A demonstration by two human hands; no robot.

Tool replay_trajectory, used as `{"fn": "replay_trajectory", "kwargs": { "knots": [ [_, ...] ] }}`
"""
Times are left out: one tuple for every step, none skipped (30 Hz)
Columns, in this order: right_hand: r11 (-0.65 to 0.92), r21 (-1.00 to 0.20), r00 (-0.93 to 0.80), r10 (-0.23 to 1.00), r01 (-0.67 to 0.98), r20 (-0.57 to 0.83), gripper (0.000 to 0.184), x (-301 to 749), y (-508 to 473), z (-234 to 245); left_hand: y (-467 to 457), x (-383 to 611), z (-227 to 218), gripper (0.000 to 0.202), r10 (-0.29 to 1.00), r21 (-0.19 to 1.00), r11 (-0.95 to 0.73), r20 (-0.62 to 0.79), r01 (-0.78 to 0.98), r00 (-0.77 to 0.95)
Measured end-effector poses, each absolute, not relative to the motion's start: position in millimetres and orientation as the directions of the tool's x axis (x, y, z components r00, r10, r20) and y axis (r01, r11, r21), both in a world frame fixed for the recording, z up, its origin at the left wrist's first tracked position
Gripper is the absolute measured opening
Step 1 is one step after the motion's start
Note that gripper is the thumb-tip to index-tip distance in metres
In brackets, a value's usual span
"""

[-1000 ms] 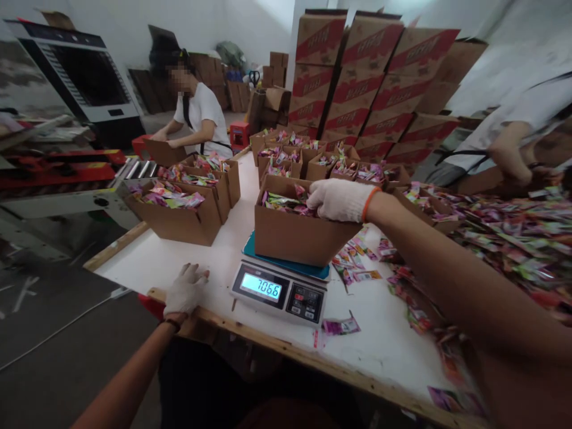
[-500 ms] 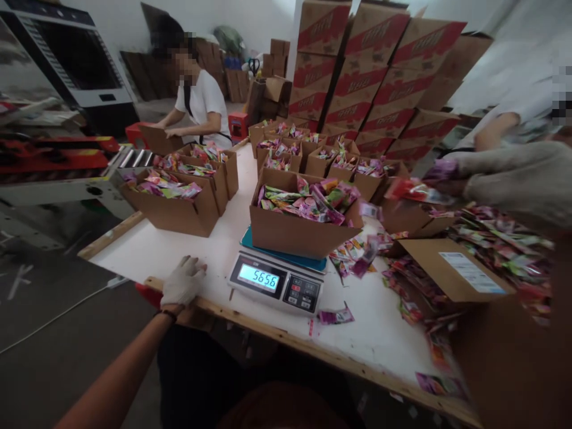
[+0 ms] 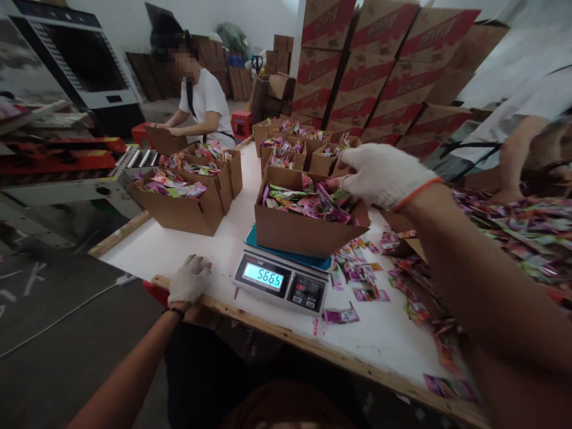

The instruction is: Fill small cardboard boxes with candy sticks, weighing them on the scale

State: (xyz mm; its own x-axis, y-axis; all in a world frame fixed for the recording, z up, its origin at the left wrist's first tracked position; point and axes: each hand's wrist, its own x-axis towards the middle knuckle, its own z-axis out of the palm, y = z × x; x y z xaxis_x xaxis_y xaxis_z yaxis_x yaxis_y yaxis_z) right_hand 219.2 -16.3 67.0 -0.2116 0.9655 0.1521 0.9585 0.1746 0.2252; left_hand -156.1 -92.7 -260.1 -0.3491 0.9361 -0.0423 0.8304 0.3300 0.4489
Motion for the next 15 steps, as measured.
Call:
{"fn": "replay_trajectory", "kwargs": {
  "knots": [
    [0.177,0.202,-0.207,0.969,0.963,0.137,0.031,211.5,-14.7,66.3,-92.7,-156.2,-260.5,0.036,0.936,0.45,0.33,-0.04,0.83,-0.35],
    [0.185,0.175,-0.211,0.967,0.967,0.142,0.03,206.8,-13.3,65.3,-92.7,-156.5,-261.0,0.036,0.937,0.453,0.327,-0.037,0.829,-0.349],
    [0.193,0.155,-0.217,0.963,0.969,0.16,0.029,204.6,-12.2,63.9,-92.6,-156.8,-261.5,0.036,0.938,0.457,0.323,-0.036,0.828,-0.346],
    [0.195,0.148,-0.219,0.96,0.97,0.172,0.028,204.2,-11.3,62.3,-92.5,-157.2,-262.3,0.036,0.938,0.462,0.321,-0.037,0.827,-0.344],
    [0.192,0.156,-0.217,0.962,0.969,0.164,0.029,204.6,-10.7,60.4,-92.3,-157.7,-263.2,0.037,0.937,0.464,0.324,-0.04,0.824,-0.346],
    [0.192,0.178,-0.217,0.967,0.965,0.133,0.031,205.0,-10.3,57.8,-92.0,-158.3,-264.3,0.037,0.935,0.467,0.33,-0.043,0.821,-0.351],
    [0.195,0.206,-0.215,0.973,0.959,0.079,0.035,204.7,-9.9,54.6,-91.8,-159.0,-265.4,0.038,0.934,0.468,0.332,-0.045,0.819,-0.354],
    [0.209,0.234,-0.218,0.976,0.949,0.013,0.038,203.3,-9.4,50.8,-91.6,-159.8,-266.5,0.039,0.933,0.469,0.335,-0.046,0.817,-0.356],
    [0.23,0.257,-0.225,0.973,0.939,-0.049,0.041,201.0,-8.6,46.5,-91.3,-160.6,-267.5,0.04,0.933,0.469,0.335,-0.046,0.817,-0.357],
    [0.254,0.276,-0.236,0.967,0.927,-0.099,0.043,198.1,-7.4,42.4,-91.1,-161.5,-268.2,0.041,0.934,0.468,0.333,-0.045,0.819,-0.354],
    [0.277,0.292,-0.248,0.96,0.916,-0.132,0.043,195.3,-5.8,38.8,-90.8,-162.2,-268.6,0.042,0.935,0.466,0.331,-0.046,0.821,-0.351],
    [0.295,0.303,-0.262,0.954,0.906,-0.145,0.042,193.6,-4.1,36.4,-90.6,-162.8,-268.6,0.043,0.935,0.462,0.332,-0.048,0.822,-0.35],
    [0.312,0.303,-0.281,0.949,0.9,-0.142,0.04,193.7,-2.8,35.7,-90.4,-163.1,-268.2,0.044,0.934,0.46,0.338,-0.053,0.821,-0.354],
    [0.324,0.287,-0.299,0.946,0.901,-0.128,0.037,196.4,-2.1,36.8,-90.3,-163.2,-267.6,0.044,0.931,0.46,0.346,-0.059,0.818,-0.361],
    [0.336,0.25,-0.321,0.942,0.908,-0.101,0.035,202.3,-2.6,39.7,-90.3,-163.1,-266.7,0.044,0.928,0.463,0.353,-0.063,0.813,-0.367]
  ]
}}
